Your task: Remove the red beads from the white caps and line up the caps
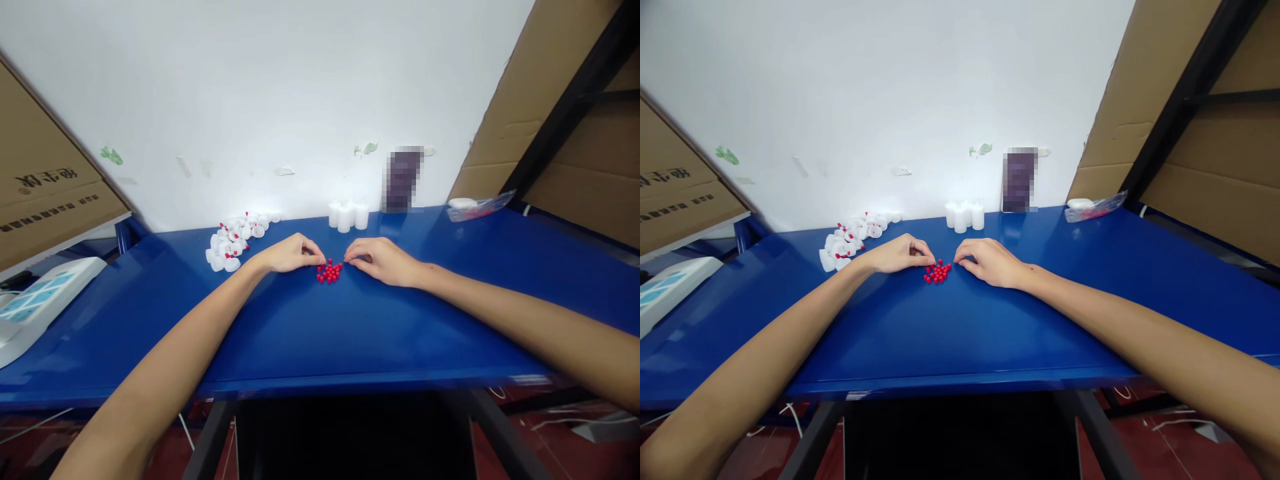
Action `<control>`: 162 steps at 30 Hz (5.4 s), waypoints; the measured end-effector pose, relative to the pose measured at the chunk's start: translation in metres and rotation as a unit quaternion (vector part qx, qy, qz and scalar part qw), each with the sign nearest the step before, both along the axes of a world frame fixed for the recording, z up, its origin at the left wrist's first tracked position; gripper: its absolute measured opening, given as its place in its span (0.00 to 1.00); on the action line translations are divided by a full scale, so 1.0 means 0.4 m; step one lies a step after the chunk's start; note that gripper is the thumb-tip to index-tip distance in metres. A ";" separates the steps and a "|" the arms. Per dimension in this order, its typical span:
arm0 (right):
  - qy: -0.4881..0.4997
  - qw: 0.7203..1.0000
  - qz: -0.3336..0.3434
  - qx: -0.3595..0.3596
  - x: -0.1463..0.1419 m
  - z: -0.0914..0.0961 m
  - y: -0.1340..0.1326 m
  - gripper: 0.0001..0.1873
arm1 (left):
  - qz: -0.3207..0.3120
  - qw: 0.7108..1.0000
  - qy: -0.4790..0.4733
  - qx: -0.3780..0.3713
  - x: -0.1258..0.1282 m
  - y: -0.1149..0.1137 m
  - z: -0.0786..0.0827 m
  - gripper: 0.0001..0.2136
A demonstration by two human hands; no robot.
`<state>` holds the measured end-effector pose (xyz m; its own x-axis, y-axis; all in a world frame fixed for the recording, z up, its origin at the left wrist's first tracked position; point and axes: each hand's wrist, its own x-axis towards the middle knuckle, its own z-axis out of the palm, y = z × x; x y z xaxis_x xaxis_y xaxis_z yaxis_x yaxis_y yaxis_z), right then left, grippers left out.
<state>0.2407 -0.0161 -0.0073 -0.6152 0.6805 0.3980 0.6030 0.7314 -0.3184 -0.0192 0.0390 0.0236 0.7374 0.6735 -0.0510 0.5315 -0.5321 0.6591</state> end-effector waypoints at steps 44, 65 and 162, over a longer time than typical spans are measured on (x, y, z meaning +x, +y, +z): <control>0.016 0.999 -0.028 -0.013 -0.033 0.006 -0.020 0.11 | 0.090 0.989 0.078 0.085 0.072 -0.034 -0.002 0.17; -0.019 1.000 0.001 -0.018 -0.035 0.008 -0.028 0.14 | 0.042 0.998 0.009 0.044 0.052 -0.022 -0.016 0.13; -0.057 0.998 0.016 0.011 -0.059 0.010 -0.039 0.11 | 0.029 0.998 -0.010 0.046 0.040 -0.011 -0.012 0.07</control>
<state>0.2170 -0.0318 -0.0034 -0.6794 0.6511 0.3384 0.6101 0.7574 -0.2324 -0.0031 0.0345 0.0188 0.6968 0.7168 0.0265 0.5512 -0.5588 0.6196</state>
